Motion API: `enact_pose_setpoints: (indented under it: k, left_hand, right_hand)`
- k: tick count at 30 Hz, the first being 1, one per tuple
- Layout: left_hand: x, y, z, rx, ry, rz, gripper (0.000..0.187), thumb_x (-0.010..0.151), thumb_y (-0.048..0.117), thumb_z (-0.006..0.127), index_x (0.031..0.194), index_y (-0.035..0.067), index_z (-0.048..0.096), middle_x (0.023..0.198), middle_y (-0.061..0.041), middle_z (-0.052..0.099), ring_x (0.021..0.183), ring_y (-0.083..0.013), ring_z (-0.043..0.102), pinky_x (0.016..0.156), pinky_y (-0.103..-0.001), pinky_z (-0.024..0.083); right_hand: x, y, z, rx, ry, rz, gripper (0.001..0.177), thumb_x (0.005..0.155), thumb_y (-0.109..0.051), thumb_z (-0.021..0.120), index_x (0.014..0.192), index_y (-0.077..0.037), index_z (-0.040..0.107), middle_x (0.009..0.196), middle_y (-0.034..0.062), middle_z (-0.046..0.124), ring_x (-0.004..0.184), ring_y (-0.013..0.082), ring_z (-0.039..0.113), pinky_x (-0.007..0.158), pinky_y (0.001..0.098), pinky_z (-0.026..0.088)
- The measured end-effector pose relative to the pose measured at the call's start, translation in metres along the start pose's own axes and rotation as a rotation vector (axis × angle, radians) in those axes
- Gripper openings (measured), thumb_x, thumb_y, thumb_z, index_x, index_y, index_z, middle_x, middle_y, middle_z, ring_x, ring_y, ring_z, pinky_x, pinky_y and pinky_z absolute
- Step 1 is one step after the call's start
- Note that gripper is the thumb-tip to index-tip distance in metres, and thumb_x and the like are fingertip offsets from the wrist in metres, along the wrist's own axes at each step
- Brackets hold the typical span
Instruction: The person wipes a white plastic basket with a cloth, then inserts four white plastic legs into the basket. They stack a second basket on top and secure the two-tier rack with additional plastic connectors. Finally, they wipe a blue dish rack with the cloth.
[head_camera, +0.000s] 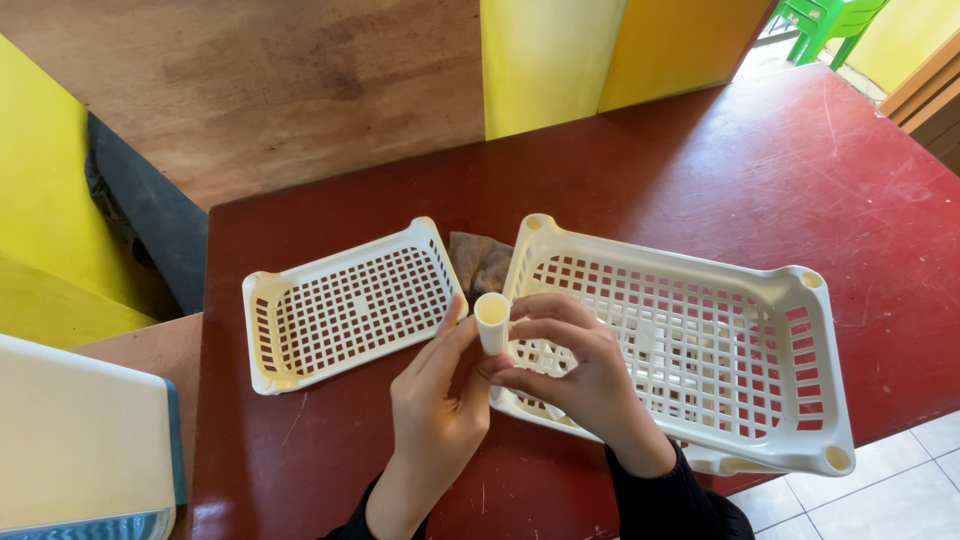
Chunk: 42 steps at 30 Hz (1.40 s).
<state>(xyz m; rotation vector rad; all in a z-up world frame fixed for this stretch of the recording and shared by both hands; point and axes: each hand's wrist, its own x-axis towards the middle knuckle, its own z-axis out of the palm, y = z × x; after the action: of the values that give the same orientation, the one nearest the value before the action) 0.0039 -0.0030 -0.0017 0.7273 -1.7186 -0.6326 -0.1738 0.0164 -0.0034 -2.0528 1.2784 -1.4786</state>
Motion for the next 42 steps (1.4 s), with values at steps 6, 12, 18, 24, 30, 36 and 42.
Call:
enact_pose_setpoints:
  k: [6,12,18,24,30,36,42]
  left_hand:
    - [0.007,-0.002,-0.003,-0.021,-0.064,0.037,0.04,0.081,-0.018,0.062,0.119,-0.007,0.068,0.087,-0.01,0.076,0.075,-0.0163,0.076,0.126,-0.051,0.023]
    - [0.016,-0.011,-0.015,-0.111,-0.255,-0.067,0.037,0.083,-0.019,0.058,0.113,-0.002,0.073,0.074,-0.008,0.075,0.063,-0.0151,0.073,0.13,-0.052,0.013]
    - [0.021,-0.011,-0.019,-0.24,-0.369,-0.119,0.031,0.092,-0.011,0.06,0.121,-0.002,0.068,0.094,-0.009,0.078,0.082,-0.0144,0.073,0.125,-0.047,0.024]
    - [0.005,0.011,0.001,-0.32,-0.153,-0.086,0.034,0.09,0.001,0.074,0.123,-0.005,0.065,0.118,-0.013,0.067,0.109,-0.0187,0.07,0.095,-0.032,0.06]
    - [0.0,-0.004,-0.005,-0.348,-0.217,-0.248,0.026,0.095,0.001,0.069,0.12,-0.005,0.068,0.105,-0.009,0.074,0.097,-0.0138,0.074,0.083,-0.026,0.064]
    - [0.005,-0.042,-0.018,-0.676,-0.437,-0.223,0.034,0.089,-0.019,0.059,0.119,-0.007,0.07,0.104,-0.012,0.073,0.104,-0.0195,0.071,0.104,-0.036,0.059]
    - [0.017,-0.038,-0.016,-0.745,-0.481,-0.257,0.047,0.084,-0.018,0.051,0.126,-0.006,0.068,0.105,-0.015,0.074,0.107,-0.0217,0.073,0.103,-0.04,0.058]
  right_hand:
    - [0.001,-0.001,0.003,0.01,-0.001,0.036,0.04,0.072,-0.023,0.091,0.104,-0.005,0.076,0.119,0.0057,0.074,0.116,0.022,0.068,0.101,0.0379,0.055]
    - [-0.001,0.002,0.006,-0.027,-0.053,0.072,0.033,0.072,-0.021,0.091,0.098,-0.006,0.078,0.116,0.0026,0.076,0.125,0.0233,0.064,0.102,0.0398,0.054]
    - [-0.001,0.004,0.007,-0.122,-0.053,0.125,0.035,0.066,-0.022,0.094,0.093,-0.007,0.078,0.105,-0.0001,0.074,0.132,0.0255,0.058,0.104,0.0435,0.052]
    - [0.003,0.002,0.002,-0.016,-0.112,0.116,0.03,0.071,-0.02,0.092,0.095,-0.008,0.078,0.113,0.0005,0.072,0.144,0.0307,0.05,0.108,0.0458,0.052]
    - [0.004,0.001,-0.002,0.114,-0.189,0.118,0.033,0.079,-0.017,0.088,0.11,-0.009,0.079,0.14,0.004,0.067,0.149,0.0329,0.044,0.116,0.0489,0.045]
    - [0.002,0.004,0.0,0.071,-0.204,0.076,0.023,0.074,-0.015,0.09,0.095,-0.011,0.082,0.151,0.0068,0.057,0.154,0.0362,0.034,0.119,0.051,0.036]
    - [0.0,0.006,0.001,-0.015,-0.147,0.061,0.019,0.068,-0.018,0.093,0.084,-0.014,0.084,0.134,0.0023,0.068,0.154,0.0356,0.034,0.119,0.052,0.039]
